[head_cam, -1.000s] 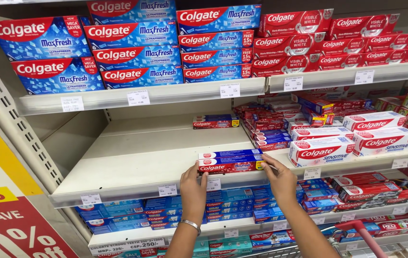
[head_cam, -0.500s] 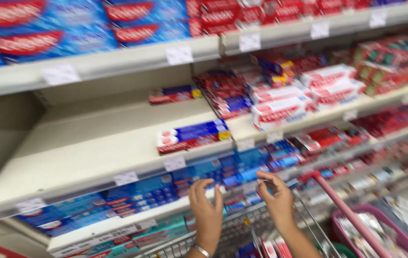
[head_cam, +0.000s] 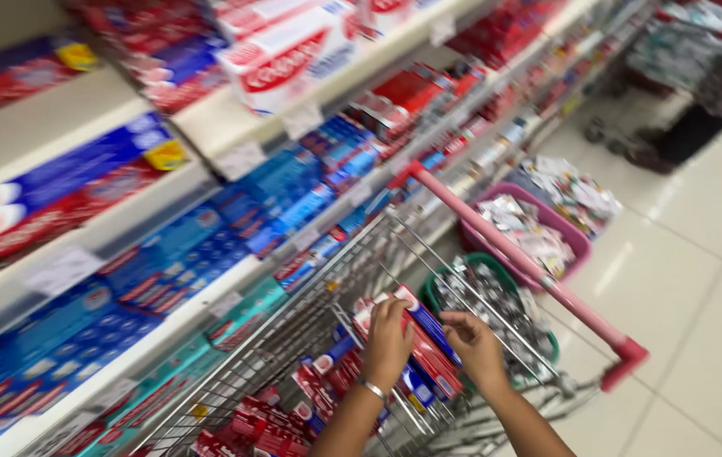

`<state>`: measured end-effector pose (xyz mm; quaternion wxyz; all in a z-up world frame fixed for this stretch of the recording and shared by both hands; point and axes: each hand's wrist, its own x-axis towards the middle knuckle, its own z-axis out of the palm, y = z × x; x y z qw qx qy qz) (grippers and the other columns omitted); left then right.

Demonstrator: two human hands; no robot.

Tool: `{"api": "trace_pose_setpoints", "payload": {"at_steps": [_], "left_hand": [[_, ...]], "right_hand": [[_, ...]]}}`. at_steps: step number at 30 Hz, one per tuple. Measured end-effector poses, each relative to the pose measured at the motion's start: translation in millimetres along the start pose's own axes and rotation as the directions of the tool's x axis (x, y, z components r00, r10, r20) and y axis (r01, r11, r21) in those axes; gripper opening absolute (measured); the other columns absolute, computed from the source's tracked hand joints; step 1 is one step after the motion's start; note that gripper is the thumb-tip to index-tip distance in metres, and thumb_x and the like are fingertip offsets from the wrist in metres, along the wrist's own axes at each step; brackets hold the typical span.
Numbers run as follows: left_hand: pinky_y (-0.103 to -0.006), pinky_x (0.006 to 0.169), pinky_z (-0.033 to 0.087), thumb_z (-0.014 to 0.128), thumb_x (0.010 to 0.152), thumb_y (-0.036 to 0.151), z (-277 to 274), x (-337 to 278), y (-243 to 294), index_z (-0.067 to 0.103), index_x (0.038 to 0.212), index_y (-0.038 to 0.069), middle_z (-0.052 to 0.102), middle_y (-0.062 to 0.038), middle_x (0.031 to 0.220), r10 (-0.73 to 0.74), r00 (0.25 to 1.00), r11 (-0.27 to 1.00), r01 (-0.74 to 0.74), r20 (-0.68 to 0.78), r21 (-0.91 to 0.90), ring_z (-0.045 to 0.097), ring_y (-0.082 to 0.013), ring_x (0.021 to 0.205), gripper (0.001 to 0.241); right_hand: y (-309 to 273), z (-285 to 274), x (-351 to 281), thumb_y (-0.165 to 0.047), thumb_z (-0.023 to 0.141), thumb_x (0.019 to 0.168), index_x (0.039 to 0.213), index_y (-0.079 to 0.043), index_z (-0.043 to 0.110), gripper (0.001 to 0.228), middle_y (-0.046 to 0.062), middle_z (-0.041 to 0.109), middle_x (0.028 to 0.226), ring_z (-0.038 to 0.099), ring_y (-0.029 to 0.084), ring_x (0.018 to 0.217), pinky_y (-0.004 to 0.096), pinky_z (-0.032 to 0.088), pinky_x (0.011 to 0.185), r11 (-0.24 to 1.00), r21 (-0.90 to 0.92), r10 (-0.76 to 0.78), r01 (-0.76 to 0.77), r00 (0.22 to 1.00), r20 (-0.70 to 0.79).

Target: The recorder is taking individual boxes of toothpaste from a shopping cart and placing them neatly onto the store shelves.

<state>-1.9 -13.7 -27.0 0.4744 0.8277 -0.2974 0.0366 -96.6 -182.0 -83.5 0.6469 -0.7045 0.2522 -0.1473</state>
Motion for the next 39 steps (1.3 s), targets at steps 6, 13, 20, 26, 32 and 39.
{"api": "trace_pose_setpoints", "payload": {"at_steps": [6,13,20,26,32,39], "left_hand": [[-0.0464,0.105,0.042,0.075,0.076,0.0,58.7,2.5,-34.3,0.064,0.116,0.001,0.062,-0.019,0.12,-0.007,0.983,0.992,-0.017,0.183,0.128,0.054,-0.0392,0.118,0.042],[-0.0423,0.11,0.045,0.063,0.091,0.009,129.3,23.9,-109.2,0.064,0.12,0.001,0.063,-0.018,0.125,-0.053,0.931,0.881,-0.126,0.36,0.457,0.056,-0.0349,0.123,0.03],[-0.0491,0.113,0.032,0.06,0.09,0.03,128.6,54.1,-105.5,0.059,0.13,0.005,0.057,-0.017,0.138,-0.235,0.88,0.724,-0.126,0.413,0.679,0.051,-0.0305,0.131,0.048],[-0.0511,0.118,0.026,0.057,0.096,0.018,133.8,57.2,-118.9,0.059,0.135,0.008,0.06,-0.021,0.136,-0.323,0.857,0.678,-0.086,0.401,0.73,0.056,-0.0313,0.129,0.041],[-0.0489,0.112,0.039,0.063,0.089,0.01,120.7,63.7,-106.6,0.064,0.131,0.01,0.066,-0.014,0.128,-0.305,0.882,0.801,0.035,0.358,0.597,0.063,-0.03,0.12,0.042],[-0.0444,0.097,0.051,0.057,0.101,0.016,107.5,65.9,-95.6,0.056,0.139,0.006,0.058,-0.02,0.13,-0.258,0.937,0.957,0.216,0.233,0.192,0.062,-0.0381,0.112,0.04]], "right_hand": [[55.7,-36.9,-27.9,0.0,0.068,0.086,0.115,-0.004,0.072,0.029,0.007,0.074,0.105,0.078,0.017,0.084,0.028,0.061,0.079,0.99,-0.103,0.089,-0.094,0.995,-0.044],[68.5,-39.1,-39.4,-0.011,0.082,0.083,0.115,-0.007,0.072,0.034,0.012,0.066,0.113,0.069,0.018,0.097,0.031,0.061,0.077,0.881,-0.459,0.044,-0.117,0.985,-0.166],[105.3,-33.2,-36.3,-0.012,0.08,0.082,0.136,-0.012,0.059,0.058,0.014,0.072,0.116,0.076,0.022,0.099,0.033,0.062,0.085,0.91,-0.25,0.329,-0.33,0.943,-0.05],[82.7,-30.2,-33.0,-0.015,0.077,0.087,0.14,-0.013,0.056,0.056,0.016,0.073,0.119,0.075,0.022,0.103,0.033,0.061,0.086,0.865,-0.384,0.322,-0.322,0.944,-0.066],[85.5,-45.6,-28.3,-0.02,0.064,0.097,0.147,-0.011,0.048,0.053,0.017,0.073,0.125,0.073,0.028,0.105,0.037,0.058,0.088,0.868,-0.342,0.312,-0.36,0.931,-0.187],[112.1,-43.9,-24.1,-0.031,0.054,0.101,0.151,-0.006,0.044,0.056,0.016,0.069,0.13,0.073,0.021,0.099,0.034,0.056,0.089,0.944,-0.199,0.218,-0.265,0.949,-0.229]]}}
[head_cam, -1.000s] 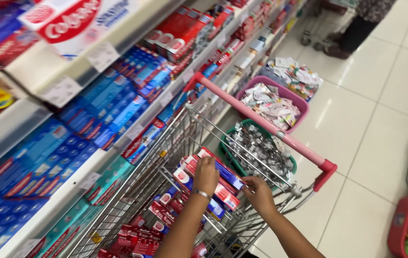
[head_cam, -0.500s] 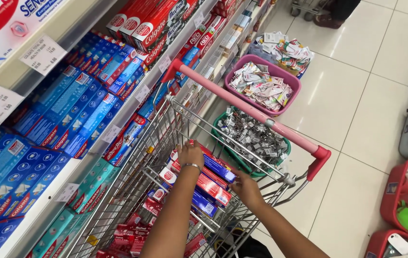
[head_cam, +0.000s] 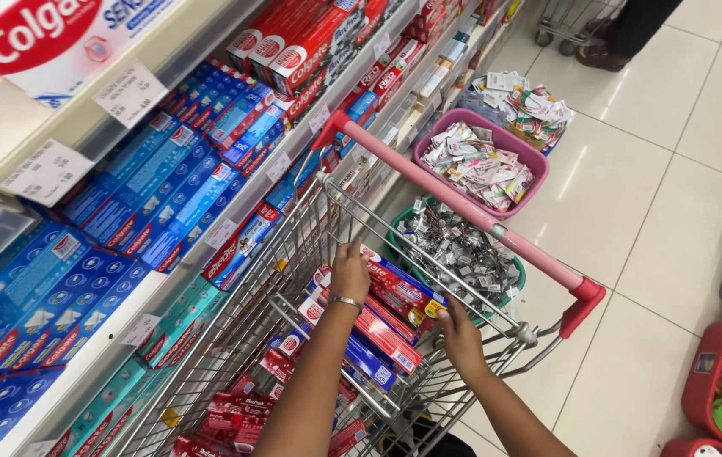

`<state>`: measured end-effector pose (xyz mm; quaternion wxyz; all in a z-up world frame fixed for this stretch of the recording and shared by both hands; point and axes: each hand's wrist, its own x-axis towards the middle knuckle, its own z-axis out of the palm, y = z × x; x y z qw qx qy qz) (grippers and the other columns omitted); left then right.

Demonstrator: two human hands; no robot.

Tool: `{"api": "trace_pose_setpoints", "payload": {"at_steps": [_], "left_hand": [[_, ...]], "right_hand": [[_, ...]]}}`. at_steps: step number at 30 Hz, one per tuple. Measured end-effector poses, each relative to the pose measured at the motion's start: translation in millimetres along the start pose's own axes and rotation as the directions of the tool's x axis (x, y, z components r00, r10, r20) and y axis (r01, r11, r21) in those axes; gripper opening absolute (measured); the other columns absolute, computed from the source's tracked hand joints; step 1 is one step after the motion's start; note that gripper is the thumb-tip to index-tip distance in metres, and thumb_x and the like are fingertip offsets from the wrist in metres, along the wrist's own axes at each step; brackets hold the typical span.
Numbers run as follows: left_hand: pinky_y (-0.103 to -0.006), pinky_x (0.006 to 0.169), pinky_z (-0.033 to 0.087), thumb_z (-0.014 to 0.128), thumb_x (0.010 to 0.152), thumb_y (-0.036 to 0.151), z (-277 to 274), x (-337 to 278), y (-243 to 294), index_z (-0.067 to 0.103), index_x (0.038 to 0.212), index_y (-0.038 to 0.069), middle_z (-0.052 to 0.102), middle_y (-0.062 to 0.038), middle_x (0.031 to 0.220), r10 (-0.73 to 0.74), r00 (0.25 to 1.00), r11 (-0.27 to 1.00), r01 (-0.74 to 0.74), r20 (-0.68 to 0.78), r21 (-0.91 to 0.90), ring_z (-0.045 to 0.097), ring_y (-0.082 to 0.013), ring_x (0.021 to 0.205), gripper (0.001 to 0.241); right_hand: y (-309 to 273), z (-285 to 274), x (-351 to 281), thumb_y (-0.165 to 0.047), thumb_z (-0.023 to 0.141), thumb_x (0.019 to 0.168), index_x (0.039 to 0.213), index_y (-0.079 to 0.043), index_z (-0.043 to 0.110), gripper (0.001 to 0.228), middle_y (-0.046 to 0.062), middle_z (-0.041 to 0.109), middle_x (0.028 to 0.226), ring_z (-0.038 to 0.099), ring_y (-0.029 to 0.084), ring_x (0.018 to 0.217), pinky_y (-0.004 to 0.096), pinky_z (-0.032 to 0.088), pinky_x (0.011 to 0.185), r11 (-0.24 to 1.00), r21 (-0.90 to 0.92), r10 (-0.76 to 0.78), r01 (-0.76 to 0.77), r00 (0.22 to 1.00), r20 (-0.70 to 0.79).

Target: The recorder is taking individual boxes of toothpaste from a shopping cart and placing them neatly onto the store shelves.

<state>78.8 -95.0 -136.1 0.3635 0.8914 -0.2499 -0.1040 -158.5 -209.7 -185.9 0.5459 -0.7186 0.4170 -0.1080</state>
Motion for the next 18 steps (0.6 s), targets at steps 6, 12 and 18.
{"api": "trace_pose_setpoints", "payload": {"at_steps": [6,12,18], "left_hand": [[-0.0465,0.102,0.048,0.062,0.094,0.012,-22.7,-2.4,-0.3,0.053,0.147,0.009,0.059,-0.018,0.13,0.05,0.992,0.999,-0.051,-0.115,-0.011,0.055,-0.0387,0.12,0.054],[-0.0477,0.097,0.05,0.071,0.093,0.026,-79.6,-20.0,5.7,0.059,0.139,0.015,0.067,-0.019,0.122,-0.086,0.965,0.996,0.09,-0.248,0.007,0.063,-0.0384,0.112,0.048],[-0.0412,0.088,0.058,0.078,0.088,0.027,-172.1,-68.2,33.0,0.07,0.125,0.009,0.073,-0.015,0.118,-0.007,0.83,0.991,-0.071,-0.558,-0.118,0.072,-0.0315,0.101,0.042]], "right_hand": [[-24.8,7.1,-1.8,-0.032,0.056,0.102,0.148,-0.003,0.049,0.055,0.014,0.074,0.115,0.071,0.017,0.099,0.029,0.054,0.088,0.976,0.214,0.037,-0.031,0.999,-0.027],[-99.8,3.0,-13.2,-0.032,0.056,0.099,0.137,-0.004,0.052,0.048,0.01,0.074,0.107,0.074,0.012,0.095,0.026,0.055,0.083,0.884,0.463,0.041,-0.057,0.998,0.045],[-153.3,17.6,-9.3,-0.022,0.062,0.1,0.145,-0.003,0.058,0.049,0.01,0.075,0.111,0.066,0.01,0.097,0.024,0.052,0.086,0.868,0.479,-0.191,0.13,0.978,0.081]]}}
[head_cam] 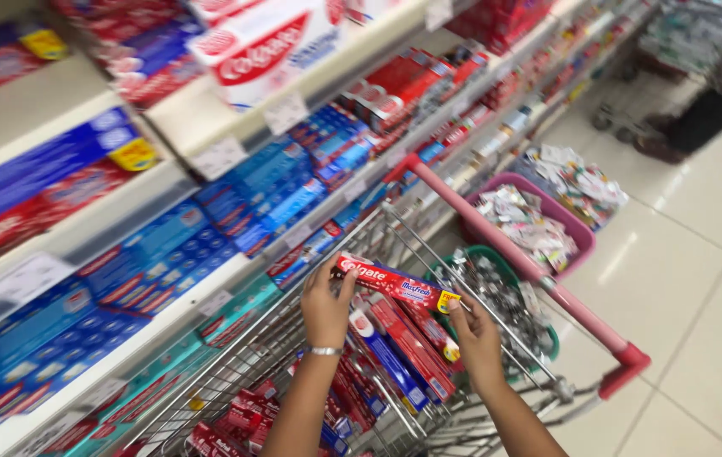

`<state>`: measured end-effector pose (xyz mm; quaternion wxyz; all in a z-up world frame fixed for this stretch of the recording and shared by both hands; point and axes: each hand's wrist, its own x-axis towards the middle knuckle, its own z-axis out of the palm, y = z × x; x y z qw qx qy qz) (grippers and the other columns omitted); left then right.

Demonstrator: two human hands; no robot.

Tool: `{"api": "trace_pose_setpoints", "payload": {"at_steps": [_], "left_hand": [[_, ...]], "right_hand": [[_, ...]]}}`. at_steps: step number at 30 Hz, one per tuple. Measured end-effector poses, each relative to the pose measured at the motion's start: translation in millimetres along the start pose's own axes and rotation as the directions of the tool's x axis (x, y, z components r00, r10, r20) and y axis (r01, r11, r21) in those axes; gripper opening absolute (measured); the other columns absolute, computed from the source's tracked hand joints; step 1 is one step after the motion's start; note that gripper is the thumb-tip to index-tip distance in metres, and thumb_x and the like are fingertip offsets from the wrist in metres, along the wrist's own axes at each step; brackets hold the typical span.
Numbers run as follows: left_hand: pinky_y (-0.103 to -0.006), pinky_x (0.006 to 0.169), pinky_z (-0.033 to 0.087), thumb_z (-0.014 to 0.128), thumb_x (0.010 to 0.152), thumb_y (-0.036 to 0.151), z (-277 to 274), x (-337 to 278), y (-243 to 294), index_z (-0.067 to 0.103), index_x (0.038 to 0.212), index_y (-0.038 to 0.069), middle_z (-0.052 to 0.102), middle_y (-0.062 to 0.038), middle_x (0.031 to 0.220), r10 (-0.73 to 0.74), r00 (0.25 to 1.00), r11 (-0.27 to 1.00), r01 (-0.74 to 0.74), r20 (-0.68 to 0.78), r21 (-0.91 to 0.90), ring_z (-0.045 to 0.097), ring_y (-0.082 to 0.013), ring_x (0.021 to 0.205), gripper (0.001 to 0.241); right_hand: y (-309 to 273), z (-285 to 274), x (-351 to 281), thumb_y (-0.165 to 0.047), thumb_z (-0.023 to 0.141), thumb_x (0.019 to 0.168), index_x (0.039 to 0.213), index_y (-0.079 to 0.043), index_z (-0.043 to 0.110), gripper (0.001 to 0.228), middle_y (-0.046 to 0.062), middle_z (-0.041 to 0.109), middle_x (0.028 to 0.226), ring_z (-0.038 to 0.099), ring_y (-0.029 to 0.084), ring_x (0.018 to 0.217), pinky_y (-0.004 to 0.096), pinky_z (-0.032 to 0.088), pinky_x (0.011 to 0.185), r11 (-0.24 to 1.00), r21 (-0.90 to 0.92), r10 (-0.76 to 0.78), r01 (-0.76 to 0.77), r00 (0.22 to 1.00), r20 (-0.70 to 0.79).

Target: The recorder is taking individual boxes of toothpaste from a shopping cart and placing them neatly onto the store shelves.

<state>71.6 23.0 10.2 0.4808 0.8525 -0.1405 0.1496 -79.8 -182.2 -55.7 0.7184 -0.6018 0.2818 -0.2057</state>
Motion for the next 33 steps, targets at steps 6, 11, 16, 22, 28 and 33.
{"api": "trace_pose_setpoints", "payload": {"at_steps": [6,11,16,22,28,33], "left_hand": [[-0.0332,0.085,0.062,0.078,0.088,0.022,-112.4,11.9,49.3,0.069,0.126,0.006,0.072,-0.013,0.122,-0.085,0.96,0.988,0.047,-0.267,-0.147,0.073,-0.0197,0.101,0.042],[-0.0315,0.091,0.063,0.076,0.091,0.017,-189.5,21.1,57.1,0.067,0.127,0.003,0.069,-0.013,0.124,-0.098,0.896,0.965,-0.021,-0.434,-0.262,0.071,-0.0186,0.108,0.039],[-0.0312,0.09,0.062,0.076,0.09,0.016,-251.4,30.9,60.4,0.067,0.128,0.002,0.074,-0.013,0.116,-0.131,0.826,0.96,-0.033,-0.549,-0.279,0.074,-0.0186,0.102,0.041],[-0.0307,0.085,0.062,0.074,0.092,0.016,-301.2,53.7,64.1,0.069,0.124,0.003,0.076,-0.014,0.112,-0.065,0.769,0.993,-0.014,-0.636,-0.118,0.077,-0.0191,0.097,0.036],[-0.0325,0.084,0.061,0.073,0.092,0.016,-315.3,71.5,57.0,0.069,0.124,0.003,0.076,-0.016,0.112,-0.085,0.74,0.996,0.055,-0.667,-0.067,0.077,-0.0213,0.1,0.035],[-0.0354,0.088,0.06,0.073,0.091,0.016,-317.4,78.4,59.9,0.068,0.119,0.0,0.075,-0.017,0.112,-0.037,0.751,0.998,0.062,-0.659,0.015,0.075,-0.0237,0.105,0.033]], "right_hand": [[-68.3,80.0,6.5,-0.018,0.064,0.099,0.145,-0.001,0.056,0.05,0.006,0.072,0.124,0.066,0.008,0.109,0.023,0.05,0.097,0.974,0.098,-0.224,0.207,0.949,0.22],[-144.2,160.6,1.4,-0.022,0.066,0.099,0.148,-0.003,0.055,0.053,0.004,0.072,0.122,0.061,0.004,0.103,0.021,0.048,0.092,0.917,-0.024,-0.363,0.397,0.861,0.356],[-196.2,235.1,-1.5,-0.025,0.066,0.1,0.147,-0.007,0.057,0.051,0.002,0.073,0.118,0.059,0.002,0.101,0.02,0.047,0.091,0.805,-0.025,-0.526,0.593,0.732,0.433],[-226.3,304.5,-1.7,-0.026,0.068,0.098,0.141,-0.008,0.062,0.048,0.008,0.073,0.128,0.066,0.007,0.11,0.025,0.051,0.095,0.752,0.172,-0.63,0.636,0.616,0.473],[-240.5,334.8,-6.1,-0.027,0.07,0.096,0.137,-0.017,0.066,0.042,0.015,0.075,0.117,0.076,0.017,0.105,0.03,0.058,0.084,0.647,-0.103,-0.644,0.755,0.615,0.455],[-256.3,339.8,-8.4,-0.029,0.072,0.093,0.137,-0.026,0.068,0.044,0.018,0.076,0.101,0.076,0.028,0.087,0.039,0.058,0.075,0.528,-0.339,-0.639,0.779,0.627,0.445]]}}
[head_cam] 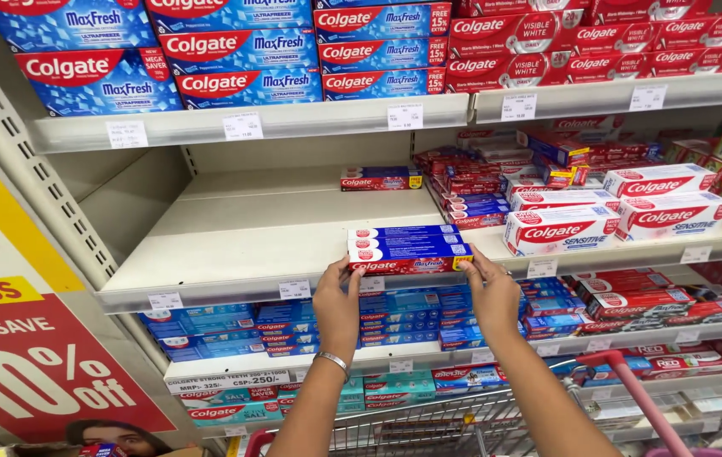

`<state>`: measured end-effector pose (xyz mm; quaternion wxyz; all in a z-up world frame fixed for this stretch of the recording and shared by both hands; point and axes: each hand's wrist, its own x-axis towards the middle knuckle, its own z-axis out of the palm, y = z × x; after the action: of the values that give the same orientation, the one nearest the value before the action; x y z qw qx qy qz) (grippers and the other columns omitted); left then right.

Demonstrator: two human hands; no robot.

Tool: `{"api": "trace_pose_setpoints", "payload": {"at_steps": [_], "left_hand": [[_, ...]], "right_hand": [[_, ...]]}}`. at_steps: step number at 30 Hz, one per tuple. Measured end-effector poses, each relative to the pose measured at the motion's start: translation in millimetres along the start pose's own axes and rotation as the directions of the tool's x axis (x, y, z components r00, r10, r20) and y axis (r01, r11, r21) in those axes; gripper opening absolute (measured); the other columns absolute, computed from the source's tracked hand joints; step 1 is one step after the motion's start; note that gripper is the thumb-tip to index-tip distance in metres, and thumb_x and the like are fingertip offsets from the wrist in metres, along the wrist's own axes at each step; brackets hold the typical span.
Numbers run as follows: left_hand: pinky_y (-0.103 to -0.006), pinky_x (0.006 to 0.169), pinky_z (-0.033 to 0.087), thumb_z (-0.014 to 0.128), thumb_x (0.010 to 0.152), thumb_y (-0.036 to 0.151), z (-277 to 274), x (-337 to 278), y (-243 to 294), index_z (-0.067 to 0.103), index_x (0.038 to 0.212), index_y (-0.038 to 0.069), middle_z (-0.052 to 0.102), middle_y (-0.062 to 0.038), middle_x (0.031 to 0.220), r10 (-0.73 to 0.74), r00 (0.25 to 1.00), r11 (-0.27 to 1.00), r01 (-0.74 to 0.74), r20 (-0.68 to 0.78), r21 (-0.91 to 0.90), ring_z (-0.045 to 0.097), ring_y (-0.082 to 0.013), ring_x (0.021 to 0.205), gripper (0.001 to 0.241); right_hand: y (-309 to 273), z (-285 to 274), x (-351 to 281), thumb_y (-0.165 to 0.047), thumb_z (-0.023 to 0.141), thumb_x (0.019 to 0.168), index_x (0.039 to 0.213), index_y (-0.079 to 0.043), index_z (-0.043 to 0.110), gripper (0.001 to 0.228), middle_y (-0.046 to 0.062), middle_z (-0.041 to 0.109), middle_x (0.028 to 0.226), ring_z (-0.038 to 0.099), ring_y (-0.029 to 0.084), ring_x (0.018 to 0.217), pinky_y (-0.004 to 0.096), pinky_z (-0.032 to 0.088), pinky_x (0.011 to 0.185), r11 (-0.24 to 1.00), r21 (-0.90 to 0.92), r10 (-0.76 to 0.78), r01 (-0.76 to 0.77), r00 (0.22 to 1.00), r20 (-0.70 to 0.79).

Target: The recorder is taking individual boxes of toothpaste from a shopping cart and placing them neatly onto the store shelves.

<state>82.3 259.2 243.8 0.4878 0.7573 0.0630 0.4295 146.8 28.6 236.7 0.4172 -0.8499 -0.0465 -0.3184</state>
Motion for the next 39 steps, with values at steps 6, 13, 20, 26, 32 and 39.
{"api": "trace_pose_setpoints", "payload": {"at_steps": [6,13,20,26,32,39], "left_hand": [[-0.0348,0.089,0.06,0.072,0.092,0.015,2.0,9.7,-4.2,0.065,0.121,0.001,0.074,-0.017,0.114,-0.003,0.998,1.0,0.003,0.064,0.0,0.074,-0.0241,0.106,0.034],[-0.0367,0.082,0.062,0.07,0.092,0.015,-4.9,20.3,2.0,0.07,0.123,0.009,0.072,-0.016,0.116,0.105,0.989,0.991,-0.113,0.1,0.075,0.075,-0.0274,0.098,0.032],[-0.0397,0.083,0.06,0.068,0.093,0.016,-1.5,33.3,-4.7,0.072,0.119,0.007,0.073,-0.016,0.116,0.094,0.986,0.973,-0.121,0.14,0.196,0.074,-0.0318,0.096,0.028],[-0.0408,0.088,0.059,0.069,0.093,0.017,6.1,44.8,-15.6,0.072,0.12,0.007,0.072,-0.017,0.118,0.126,0.98,0.954,-0.162,0.154,0.253,0.072,-0.0337,0.101,0.029],[-0.04,0.087,0.06,0.07,0.093,0.018,12.3,48.0,-26.2,0.073,0.12,0.007,0.073,-0.016,0.118,0.154,0.978,0.946,-0.188,0.143,0.265,0.073,-0.0328,0.101,0.029],[-0.0394,0.078,0.062,0.074,0.09,0.02,13.5,51.0,-29.5,0.075,0.117,0.01,0.075,-0.016,0.108,0.18,0.977,0.941,-0.206,0.116,0.269,0.075,-0.0311,0.091,0.029]], "right_hand": [[7.0,5.7,10.7,-0.028,0.071,0.092,0.141,-0.024,0.06,0.051,0.017,0.075,0.102,0.073,0.027,0.089,0.04,0.056,0.073,0.987,0.128,-0.095,0.1,0.995,-0.043],[-3.7,3.7,14.4,-0.026,0.068,0.096,0.133,-0.033,0.069,0.038,0.016,0.069,0.093,0.069,0.03,0.075,0.042,0.056,0.071,0.979,-0.045,-0.198,0.197,0.98,-0.005],[-6.1,8.3,27.3,-0.036,0.07,0.093,0.128,-0.034,0.073,0.034,0.016,0.07,0.086,0.069,0.034,0.077,0.046,0.055,0.069,0.932,-0.235,-0.277,0.276,0.96,0.029],[-8.7,11.9,34.8,-0.037,0.072,0.092,0.126,-0.033,0.075,0.034,0.015,0.069,0.077,0.067,0.032,0.068,0.044,0.054,0.065,0.885,-0.341,-0.324,0.316,0.945,0.034],[-7.9,14.3,39.2,-0.036,0.073,0.092,0.126,-0.031,0.076,0.035,0.015,0.068,0.073,0.065,0.03,0.061,0.042,0.052,0.063,0.875,-0.35,-0.346,0.335,0.938,0.035],[-2.9,18.9,38.7,-0.035,0.074,0.093,0.127,-0.029,0.076,0.035,0.01,0.067,0.067,0.062,0.027,0.062,0.04,0.046,0.067,0.838,-0.379,-0.422,0.394,0.906,0.008]]}}
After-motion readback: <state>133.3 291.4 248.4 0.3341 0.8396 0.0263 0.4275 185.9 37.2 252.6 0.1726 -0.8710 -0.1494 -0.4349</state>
